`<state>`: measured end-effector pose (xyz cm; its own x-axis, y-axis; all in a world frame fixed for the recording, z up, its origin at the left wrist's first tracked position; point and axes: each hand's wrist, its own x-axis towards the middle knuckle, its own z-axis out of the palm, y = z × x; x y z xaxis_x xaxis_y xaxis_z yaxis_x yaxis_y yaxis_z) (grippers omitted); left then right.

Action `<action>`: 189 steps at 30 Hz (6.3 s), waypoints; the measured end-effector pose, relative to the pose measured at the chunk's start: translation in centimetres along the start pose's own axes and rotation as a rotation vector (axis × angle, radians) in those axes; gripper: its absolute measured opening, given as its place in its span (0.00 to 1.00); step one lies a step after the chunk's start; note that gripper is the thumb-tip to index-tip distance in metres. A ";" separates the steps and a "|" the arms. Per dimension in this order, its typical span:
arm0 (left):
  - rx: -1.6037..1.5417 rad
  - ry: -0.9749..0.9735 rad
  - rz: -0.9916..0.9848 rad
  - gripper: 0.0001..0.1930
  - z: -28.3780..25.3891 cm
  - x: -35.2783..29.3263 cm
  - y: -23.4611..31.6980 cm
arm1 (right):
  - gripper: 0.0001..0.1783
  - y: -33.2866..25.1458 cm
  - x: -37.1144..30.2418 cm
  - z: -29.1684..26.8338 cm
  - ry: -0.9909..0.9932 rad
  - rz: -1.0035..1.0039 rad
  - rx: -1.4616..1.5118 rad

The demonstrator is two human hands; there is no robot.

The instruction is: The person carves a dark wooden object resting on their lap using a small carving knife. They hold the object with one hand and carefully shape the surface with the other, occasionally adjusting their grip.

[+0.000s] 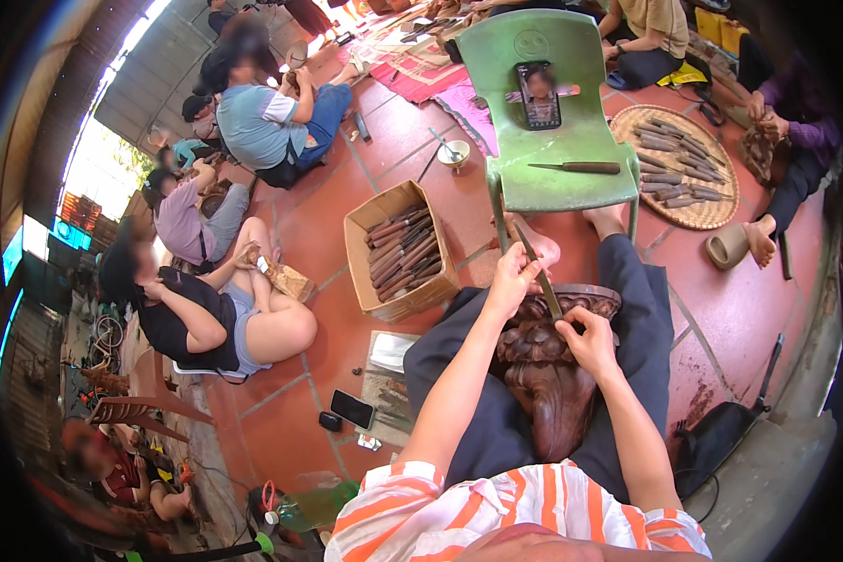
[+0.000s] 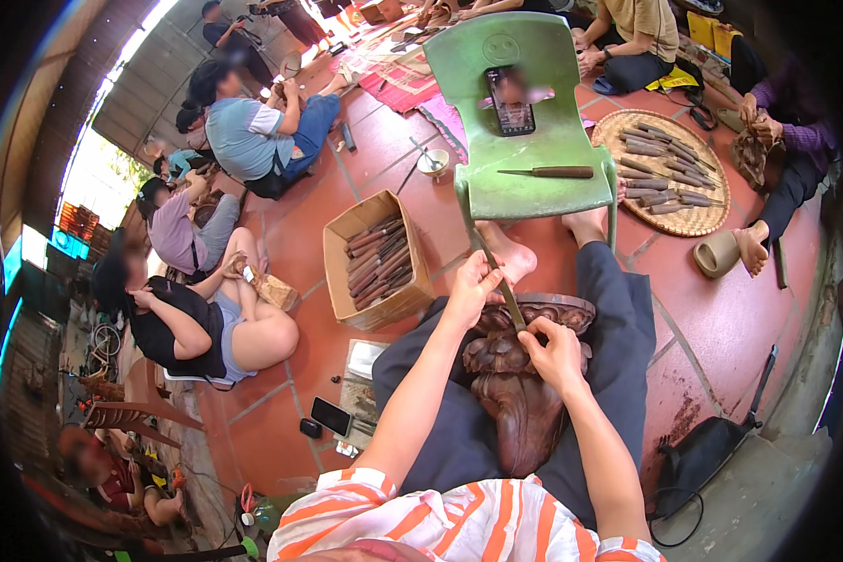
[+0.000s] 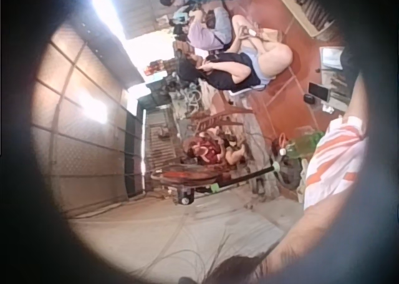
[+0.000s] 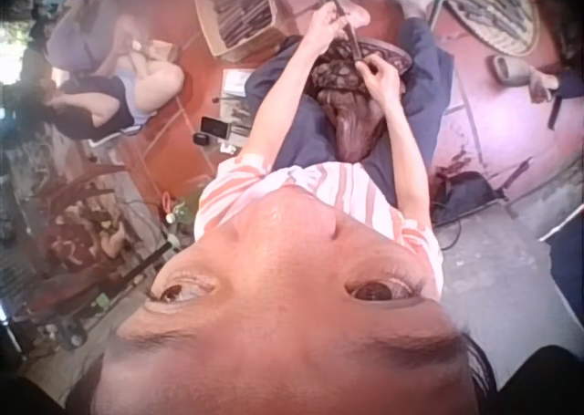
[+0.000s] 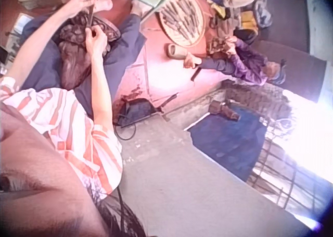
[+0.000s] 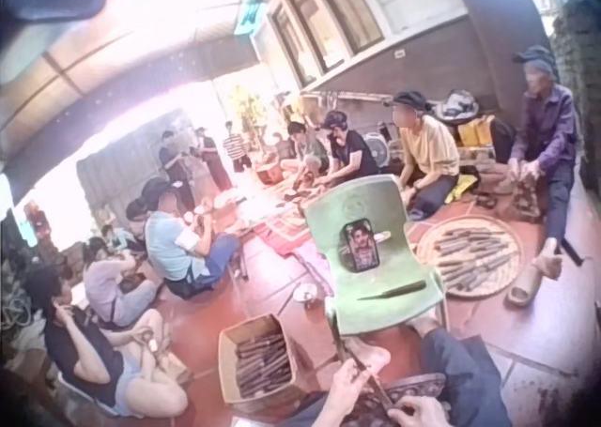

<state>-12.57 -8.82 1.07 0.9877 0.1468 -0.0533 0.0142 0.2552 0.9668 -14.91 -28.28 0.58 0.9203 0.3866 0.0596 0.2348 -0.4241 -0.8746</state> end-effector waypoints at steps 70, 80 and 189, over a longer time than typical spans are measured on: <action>0.028 -0.008 0.011 0.05 0.8 1.1 0.4 | 0.10 -0.3 0.6 0.2 0.006 0.111 0.041; -0.012 0.032 -0.003 0.05 0.4 1.0 0.2 | 0.12 -0.3 0.9 0.4 0.042 0.076 0.006; 0.508 -0.113 0.161 0.08 5.5 2.1 -0.7 | 0.05 3.0 1.8 0.0 -0.098 0.027 0.323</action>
<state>-9.61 -13.92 1.67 0.9938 0.0348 0.1059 -0.0934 -0.2600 0.9611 -12.57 -28.91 -1.94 0.8867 0.4622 0.0018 0.0853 -0.1599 -0.9834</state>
